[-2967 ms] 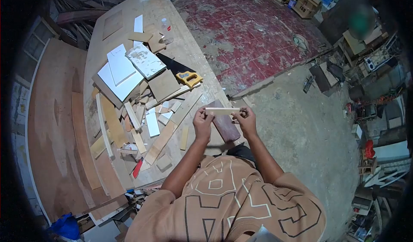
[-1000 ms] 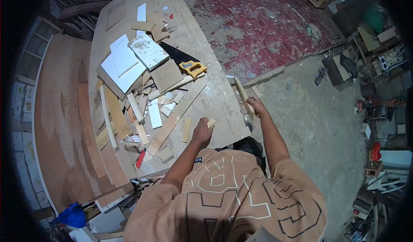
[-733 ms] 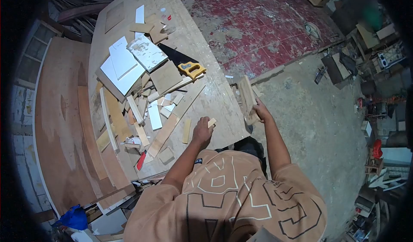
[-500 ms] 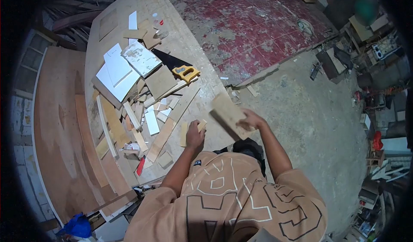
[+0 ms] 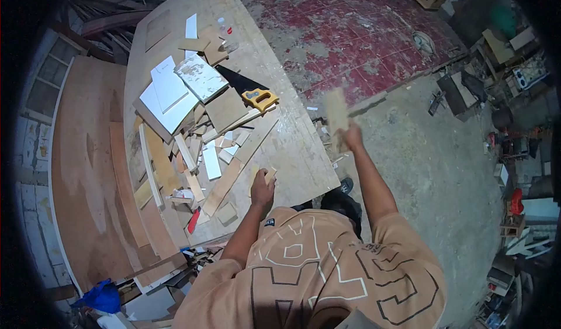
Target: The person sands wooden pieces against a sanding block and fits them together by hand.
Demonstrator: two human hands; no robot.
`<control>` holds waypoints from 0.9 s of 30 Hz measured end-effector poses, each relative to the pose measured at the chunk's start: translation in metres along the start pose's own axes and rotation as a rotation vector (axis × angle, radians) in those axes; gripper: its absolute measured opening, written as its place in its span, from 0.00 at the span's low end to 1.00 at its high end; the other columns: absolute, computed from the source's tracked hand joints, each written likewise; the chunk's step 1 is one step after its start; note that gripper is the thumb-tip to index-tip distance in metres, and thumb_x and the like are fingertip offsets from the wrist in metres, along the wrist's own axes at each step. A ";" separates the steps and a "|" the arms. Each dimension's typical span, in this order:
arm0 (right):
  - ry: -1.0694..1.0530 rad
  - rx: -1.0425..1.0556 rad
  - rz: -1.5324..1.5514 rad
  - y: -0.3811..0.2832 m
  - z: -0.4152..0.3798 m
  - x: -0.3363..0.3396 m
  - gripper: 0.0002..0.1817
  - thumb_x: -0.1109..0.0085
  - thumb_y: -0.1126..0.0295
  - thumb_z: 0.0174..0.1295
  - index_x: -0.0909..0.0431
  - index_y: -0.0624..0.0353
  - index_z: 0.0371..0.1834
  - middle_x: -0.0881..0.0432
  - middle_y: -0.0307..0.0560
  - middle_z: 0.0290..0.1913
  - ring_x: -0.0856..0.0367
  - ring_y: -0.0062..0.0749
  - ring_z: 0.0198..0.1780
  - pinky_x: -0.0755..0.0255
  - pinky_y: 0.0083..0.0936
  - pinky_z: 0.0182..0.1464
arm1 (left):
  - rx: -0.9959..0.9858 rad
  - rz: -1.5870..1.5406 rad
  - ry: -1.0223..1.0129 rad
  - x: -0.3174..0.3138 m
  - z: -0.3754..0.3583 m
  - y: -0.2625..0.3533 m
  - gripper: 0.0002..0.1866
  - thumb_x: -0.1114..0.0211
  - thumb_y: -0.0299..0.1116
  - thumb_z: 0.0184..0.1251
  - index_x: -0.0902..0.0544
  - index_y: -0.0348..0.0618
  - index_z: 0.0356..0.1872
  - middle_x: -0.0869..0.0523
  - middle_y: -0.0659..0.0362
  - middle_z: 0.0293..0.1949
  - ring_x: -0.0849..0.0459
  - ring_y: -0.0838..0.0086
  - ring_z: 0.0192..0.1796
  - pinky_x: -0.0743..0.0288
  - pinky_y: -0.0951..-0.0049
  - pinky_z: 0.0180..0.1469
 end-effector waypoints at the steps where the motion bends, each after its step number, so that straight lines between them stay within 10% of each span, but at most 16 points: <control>1: -0.177 0.058 -0.017 -0.012 -0.010 -0.019 0.27 0.26 0.63 0.47 0.21 0.61 0.51 0.15 0.57 0.45 0.16 0.48 0.48 0.24 0.38 0.50 | -0.008 -0.007 0.000 -0.002 0.001 0.001 0.20 0.38 0.36 0.66 0.31 0.40 0.54 0.23 0.45 0.51 0.23 0.49 0.55 0.29 0.57 0.55; 4: -0.776 0.339 -0.129 -0.027 -0.063 -0.097 0.27 0.22 0.59 0.42 0.17 0.60 0.45 0.13 0.53 0.40 0.16 0.43 0.43 0.24 0.36 0.47 | -0.015 -0.017 0.099 0.003 0.002 0.005 0.20 0.39 0.35 0.66 0.31 0.39 0.55 0.23 0.44 0.51 0.24 0.49 0.55 0.30 0.56 0.56; 8: -0.991 0.311 -0.239 -0.038 -0.075 -0.120 0.26 0.22 0.57 0.40 0.15 0.60 0.41 0.13 0.54 0.39 0.15 0.39 0.42 0.24 0.35 0.48 | -0.008 -0.009 0.093 0.009 0.011 0.018 0.21 0.38 0.33 0.65 0.31 0.38 0.55 0.24 0.43 0.51 0.24 0.48 0.55 0.30 0.56 0.56; 16: 0.370 -0.391 -0.077 0.054 0.028 0.028 0.28 0.27 0.62 0.47 0.21 0.61 0.52 0.15 0.60 0.45 0.15 0.53 0.46 0.23 0.41 0.51 | -0.235 -0.035 -0.004 -0.005 0.019 0.033 0.22 0.36 0.31 0.59 0.30 0.38 0.54 0.27 0.44 0.50 0.27 0.48 0.56 0.32 0.56 0.59; 27: 0.210 -0.457 0.624 0.100 -0.073 0.066 0.33 0.41 0.72 0.57 0.36 0.59 0.70 0.19 0.49 0.51 0.17 0.36 0.42 0.22 0.33 0.45 | -0.416 0.026 -0.206 -0.075 0.069 0.098 0.18 0.38 0.29 0.58 0.25 0.42 0.51 0.22 0.47 0.45 0.25 0.50 0.51 0.31 0.53 0.54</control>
Point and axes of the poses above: each hand's wrist, its own z-axis towards the middle knuckle, its own x-axis out of the back of the hand, y = z × x, the point moved 9 cm from there along z, towards the middle knuckle
